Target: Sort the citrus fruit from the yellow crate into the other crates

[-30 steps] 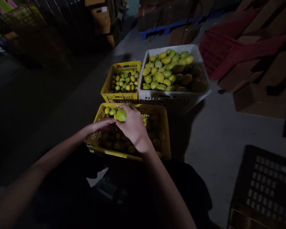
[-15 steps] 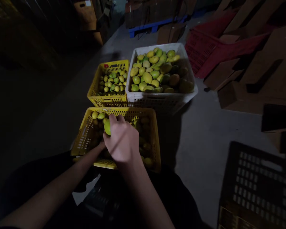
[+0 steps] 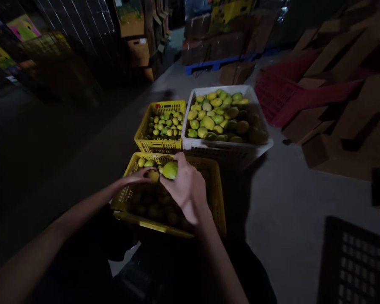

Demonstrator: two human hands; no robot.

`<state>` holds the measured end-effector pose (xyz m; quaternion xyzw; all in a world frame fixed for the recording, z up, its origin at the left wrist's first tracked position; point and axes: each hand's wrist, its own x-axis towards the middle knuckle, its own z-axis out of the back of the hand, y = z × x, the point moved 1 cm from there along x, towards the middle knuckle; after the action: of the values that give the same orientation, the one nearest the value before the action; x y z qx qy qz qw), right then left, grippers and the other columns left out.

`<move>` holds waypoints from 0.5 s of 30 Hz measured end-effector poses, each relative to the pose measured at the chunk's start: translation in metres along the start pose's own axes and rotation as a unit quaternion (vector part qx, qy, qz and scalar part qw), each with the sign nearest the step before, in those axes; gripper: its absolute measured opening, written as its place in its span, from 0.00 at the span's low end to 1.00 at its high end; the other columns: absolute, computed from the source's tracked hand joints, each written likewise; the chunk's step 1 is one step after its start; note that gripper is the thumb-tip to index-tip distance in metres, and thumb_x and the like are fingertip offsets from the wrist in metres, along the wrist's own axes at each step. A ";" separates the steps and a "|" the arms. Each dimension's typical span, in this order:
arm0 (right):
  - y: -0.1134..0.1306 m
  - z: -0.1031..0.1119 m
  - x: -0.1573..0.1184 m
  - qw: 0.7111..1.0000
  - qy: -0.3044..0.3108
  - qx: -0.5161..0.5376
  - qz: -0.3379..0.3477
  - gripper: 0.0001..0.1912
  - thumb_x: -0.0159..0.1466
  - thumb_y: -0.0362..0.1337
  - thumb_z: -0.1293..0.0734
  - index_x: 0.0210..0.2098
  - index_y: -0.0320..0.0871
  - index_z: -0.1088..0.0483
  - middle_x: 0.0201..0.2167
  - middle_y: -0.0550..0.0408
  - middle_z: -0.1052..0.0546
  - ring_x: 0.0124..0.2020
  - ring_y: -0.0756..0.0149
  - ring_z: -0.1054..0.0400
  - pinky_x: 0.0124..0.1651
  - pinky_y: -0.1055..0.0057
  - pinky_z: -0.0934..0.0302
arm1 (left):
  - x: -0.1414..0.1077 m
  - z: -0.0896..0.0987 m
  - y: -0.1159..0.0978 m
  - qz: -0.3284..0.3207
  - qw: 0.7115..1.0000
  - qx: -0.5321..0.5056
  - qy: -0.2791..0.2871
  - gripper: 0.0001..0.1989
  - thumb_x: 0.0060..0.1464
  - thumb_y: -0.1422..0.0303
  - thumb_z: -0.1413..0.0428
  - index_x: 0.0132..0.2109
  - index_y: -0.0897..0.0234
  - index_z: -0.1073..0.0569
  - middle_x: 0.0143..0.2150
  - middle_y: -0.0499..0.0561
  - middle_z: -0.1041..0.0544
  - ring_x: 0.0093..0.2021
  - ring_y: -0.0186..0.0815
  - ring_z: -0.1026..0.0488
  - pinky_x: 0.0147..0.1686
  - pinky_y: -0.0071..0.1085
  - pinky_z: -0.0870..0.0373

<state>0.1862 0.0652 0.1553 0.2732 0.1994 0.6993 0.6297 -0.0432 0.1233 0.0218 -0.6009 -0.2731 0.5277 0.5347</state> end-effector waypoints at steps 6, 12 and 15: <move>0.016 -0.009 0.002 0.989 -0.033 0.144 -0.006 0.18 0.49 0.47 0.30 0.37 0.46 0.33 0.29 0.56 0.24 0.34 0.58 0.29 0.35 0.68 0.40 | -0.063 0.003 -0.088 -0.044 0.944 -0.324 0.036 0.29 0.40 0.75 0.45 0.53 0.59 0.32 0.43 0.51 0.23 0.37 0.37 0.23 0.34 0.28 0.28; 0.032 -0.004 0.000 0.894 0.039 0.447 -0.014 0.16 0.49 0.45 0.29 0.34 0.44 0.29 0.29 0.57 0.27 0.31 0.64 0.33 0.30 0.71 0.40 | -0.076 -0.028 -0.096 -0.049 0.849 -0.525 -0.035 0.12 0.52 0.63 0.45 0.38 0.69 0.29 0.29 0.51 0.23 0.19 0.27 0.32 0.20 0.22 0.34; 0.033 -0.005 0.002 0.829 0.027 0.556 -0.052 0.16 0.48 0.42 0.28 0.36 0.44 0.27 0.31 0.56 0.26 0.29 0.66 0.34 0.27 0.72 0.41 | -0.068 -0.037 -0.104 -0.069 0.835 -0.544 -0.049 0.12 0.54 0.61 0.46 0.35 0.68 0.30 0.27 0.50 0.25 0.17 0.26 0.34 0.16 0.21 0.38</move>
<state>0.1577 0.0631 0.1720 0.5473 0.5855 0.4439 0.4008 -0.0040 0.0782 0.1375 -0.7477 -0.5828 0.2845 0.1424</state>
